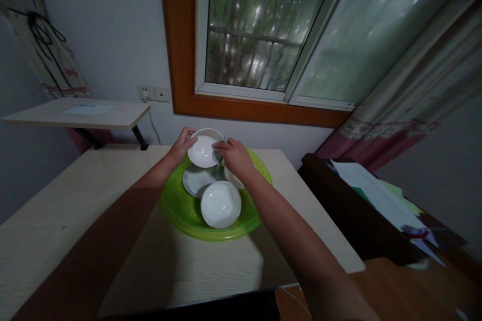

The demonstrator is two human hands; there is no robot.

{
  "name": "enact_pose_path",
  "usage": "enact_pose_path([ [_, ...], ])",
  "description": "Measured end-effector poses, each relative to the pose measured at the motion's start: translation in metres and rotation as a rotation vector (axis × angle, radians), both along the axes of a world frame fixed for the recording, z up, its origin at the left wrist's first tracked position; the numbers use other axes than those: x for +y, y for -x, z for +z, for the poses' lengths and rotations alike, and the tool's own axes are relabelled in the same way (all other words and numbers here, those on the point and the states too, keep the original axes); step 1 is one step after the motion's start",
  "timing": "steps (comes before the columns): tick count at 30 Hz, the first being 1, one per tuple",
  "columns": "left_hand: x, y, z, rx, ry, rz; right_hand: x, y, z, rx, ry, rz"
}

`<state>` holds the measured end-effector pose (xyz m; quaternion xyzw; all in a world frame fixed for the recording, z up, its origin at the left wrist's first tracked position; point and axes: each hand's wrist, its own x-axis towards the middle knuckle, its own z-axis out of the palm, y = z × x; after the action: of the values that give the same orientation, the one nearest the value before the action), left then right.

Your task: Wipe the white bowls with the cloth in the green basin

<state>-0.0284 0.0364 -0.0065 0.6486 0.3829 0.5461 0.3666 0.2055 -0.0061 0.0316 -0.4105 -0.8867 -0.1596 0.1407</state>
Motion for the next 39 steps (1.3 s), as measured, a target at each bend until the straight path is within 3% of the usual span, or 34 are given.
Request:
enact_pose_path([
  [5,-0.001,0.000,0.001,0.107,-0.065,0.041,-0.004,0.003,-0.001,-0.031,0.038,-0.025],
  [10,-0.001,0.003,-0.002,0.176,-0.108,0.167,-0.009,0.011,-0.010,0.053,0.204,0.007],
  [13,-0.002,0.004,-0.002,0.197,-0.155,0.257,-0.013,0.015,-0.013,0.092,0.319,0.087],
  [18,-0.006,0.002,0.003,0.205,-0.233,0.282,-0.017,0.017,-0.012,0.221,0.496,0.334],
  [22,-0.011,0.001,0.007,0.221,-0.254,0.300,-0.016,0.018,-0.013,0.299,0.587,0.369],
  [29,-0.012,0.000,0.007,0.251,-0.258,0.320,-0.012,0.019,-0.018,0.159,0.349,0.134],
  [34,-0.010,0.000,0.006,0.278,-0.273,0.315,-0.015,0.017,-0.016,0.080,0.136,0.065],
  [39,-0.010,0.000,0.007,0.281,-0.263,0.333,-0.017,0.020,-0.014,0.058,0.157,0.064],
])
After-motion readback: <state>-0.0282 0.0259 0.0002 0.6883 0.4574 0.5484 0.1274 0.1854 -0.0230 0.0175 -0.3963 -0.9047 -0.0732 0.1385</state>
